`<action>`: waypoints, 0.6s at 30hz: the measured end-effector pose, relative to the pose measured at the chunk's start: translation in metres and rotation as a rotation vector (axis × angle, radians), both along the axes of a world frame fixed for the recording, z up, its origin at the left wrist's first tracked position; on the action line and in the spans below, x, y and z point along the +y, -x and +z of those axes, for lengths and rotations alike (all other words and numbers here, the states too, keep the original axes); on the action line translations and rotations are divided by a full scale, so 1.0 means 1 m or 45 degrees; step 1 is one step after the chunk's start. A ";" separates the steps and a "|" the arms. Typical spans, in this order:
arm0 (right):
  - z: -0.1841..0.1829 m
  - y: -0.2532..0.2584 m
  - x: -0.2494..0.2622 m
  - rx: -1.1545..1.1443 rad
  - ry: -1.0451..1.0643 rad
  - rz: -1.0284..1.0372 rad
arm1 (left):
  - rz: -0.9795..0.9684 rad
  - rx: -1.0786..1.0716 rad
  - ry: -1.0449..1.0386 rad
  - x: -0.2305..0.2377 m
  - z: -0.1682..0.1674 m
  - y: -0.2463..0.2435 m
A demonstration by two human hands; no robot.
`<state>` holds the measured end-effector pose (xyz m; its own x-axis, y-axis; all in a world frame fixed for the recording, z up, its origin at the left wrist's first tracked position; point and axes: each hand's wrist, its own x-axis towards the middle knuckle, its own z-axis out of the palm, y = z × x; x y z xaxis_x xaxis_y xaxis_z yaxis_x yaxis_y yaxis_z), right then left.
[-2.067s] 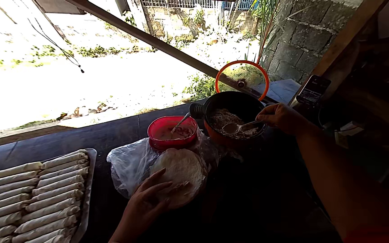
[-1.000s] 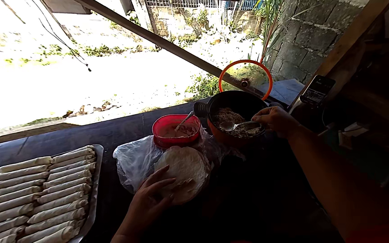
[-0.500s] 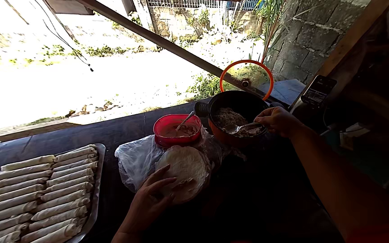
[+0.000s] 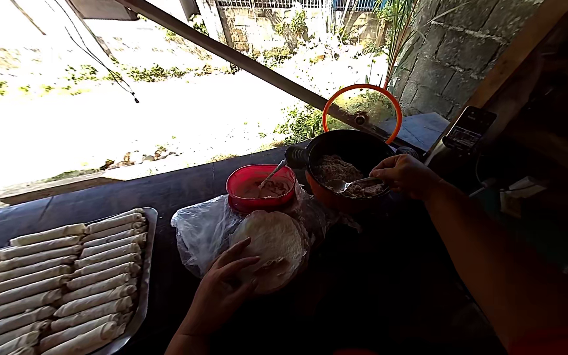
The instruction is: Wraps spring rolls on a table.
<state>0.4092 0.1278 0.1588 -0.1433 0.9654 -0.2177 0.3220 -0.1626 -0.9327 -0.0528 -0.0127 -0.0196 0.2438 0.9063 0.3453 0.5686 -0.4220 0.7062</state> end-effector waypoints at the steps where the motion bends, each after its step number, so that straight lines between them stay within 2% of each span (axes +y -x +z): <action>1: -0.001 -0.002 0.001 0.004 0.009 0.004 | 0.000 -0.001 0.002 0.000 0.000 0.000; 7: 0.000 -0.015 0.000 0.039 0.034 0.003 | 0.005 0.007 -0.001 0.000 0.000 0.001; 18: 0.002 -0.020 0.000 0.015 -0.085 0.051 | 0.007 -0.009 0.013 0.000 0.001 -0.001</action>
